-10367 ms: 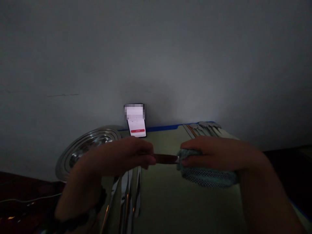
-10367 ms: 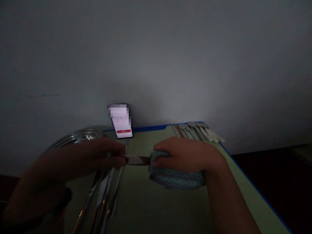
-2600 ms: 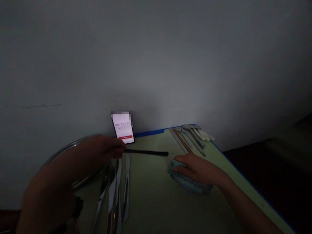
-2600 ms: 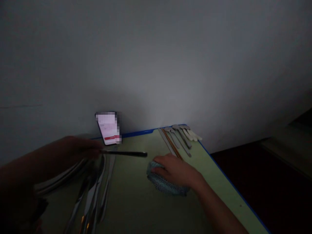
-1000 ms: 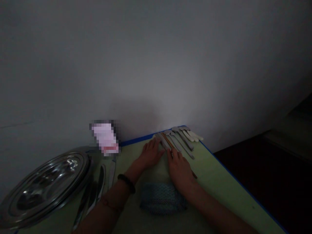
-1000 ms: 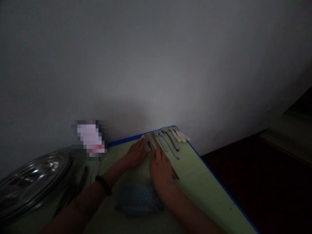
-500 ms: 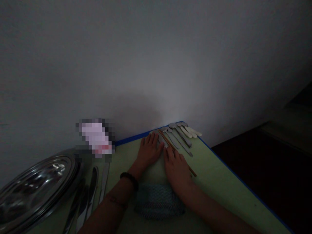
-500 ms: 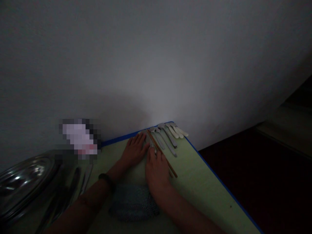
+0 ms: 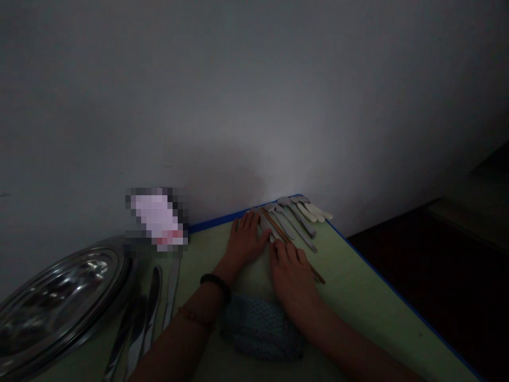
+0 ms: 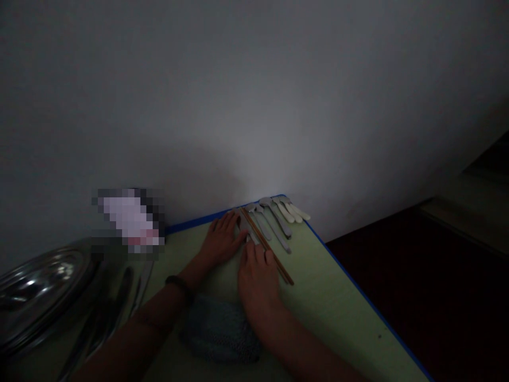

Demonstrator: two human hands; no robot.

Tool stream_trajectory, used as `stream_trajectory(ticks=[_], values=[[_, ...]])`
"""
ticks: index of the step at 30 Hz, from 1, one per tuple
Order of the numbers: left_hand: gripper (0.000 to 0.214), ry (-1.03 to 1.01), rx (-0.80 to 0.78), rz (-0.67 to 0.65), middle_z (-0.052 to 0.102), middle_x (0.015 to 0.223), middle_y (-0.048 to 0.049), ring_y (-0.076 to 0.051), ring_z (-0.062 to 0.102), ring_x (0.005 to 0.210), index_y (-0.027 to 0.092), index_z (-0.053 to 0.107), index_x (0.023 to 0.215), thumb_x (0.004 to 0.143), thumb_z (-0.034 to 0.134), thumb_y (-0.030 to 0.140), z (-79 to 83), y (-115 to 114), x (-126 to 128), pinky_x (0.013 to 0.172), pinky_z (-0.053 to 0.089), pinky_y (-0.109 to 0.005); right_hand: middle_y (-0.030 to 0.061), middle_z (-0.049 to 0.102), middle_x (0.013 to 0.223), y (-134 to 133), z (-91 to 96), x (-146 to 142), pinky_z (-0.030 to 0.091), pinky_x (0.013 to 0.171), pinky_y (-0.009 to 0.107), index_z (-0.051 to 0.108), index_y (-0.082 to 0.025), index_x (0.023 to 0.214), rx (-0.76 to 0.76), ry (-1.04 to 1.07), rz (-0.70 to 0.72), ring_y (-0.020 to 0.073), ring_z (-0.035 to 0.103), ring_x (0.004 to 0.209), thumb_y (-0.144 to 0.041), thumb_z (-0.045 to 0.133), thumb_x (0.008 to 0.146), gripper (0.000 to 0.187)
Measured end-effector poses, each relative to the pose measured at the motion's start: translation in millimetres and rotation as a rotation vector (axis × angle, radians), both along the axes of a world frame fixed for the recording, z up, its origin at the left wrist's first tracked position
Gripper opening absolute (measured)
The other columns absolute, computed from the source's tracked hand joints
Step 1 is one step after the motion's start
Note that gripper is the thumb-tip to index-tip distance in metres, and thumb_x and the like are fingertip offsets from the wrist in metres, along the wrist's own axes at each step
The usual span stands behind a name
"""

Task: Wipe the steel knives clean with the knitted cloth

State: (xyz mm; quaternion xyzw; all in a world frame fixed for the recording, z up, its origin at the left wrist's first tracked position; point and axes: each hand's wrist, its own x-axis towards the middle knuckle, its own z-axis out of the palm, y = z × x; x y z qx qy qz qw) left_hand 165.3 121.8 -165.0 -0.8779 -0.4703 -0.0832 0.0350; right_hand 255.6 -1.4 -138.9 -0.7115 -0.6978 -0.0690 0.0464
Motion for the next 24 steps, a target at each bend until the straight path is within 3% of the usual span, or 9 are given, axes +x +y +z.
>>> stream_trajectory(ticks=[8, 24], values=[[0.061, -0.012, 0.021, 0.014, 0.030, 0.149, -0.0126, -0.025, 0.026, 0.137, 0.009, 0.033, 0.139, 0.094, 0.022, 0.048, -0.5, -0.2, -0.9, 0.111, 0.022, -0.044, 0.0168, 0.060, 0.110, 0.4, 6.0, 3.2, 0.041, 0.081, 0.040, 0.056, -0.005, 0.119, -0.074, 0.042, -0.005, 0.0282, 0.053, 0.100, -0.007, 0.038, 0.087, 0.037], [0.058, -0.013, 0.026, 0.011, 0.033, 0.148, -0.0093, -0.026, 0.029, 0.135, 0.014, 0.034, 0.140, 0.094, 0.022, 0.048, -0.4, 1.2, 0.6, 0.110, 0.023, -0.045, 0.0232, 0.045, 0.137, 0.3, -2.1, 2.1, 0.035, 0.094, 0.046, 0.047, -0.002, 0.131, -0.047, 0.040, -0.002, 0.0341, 0.043, 0.122, -0.007, 0.034, 0.088, 0.045]])
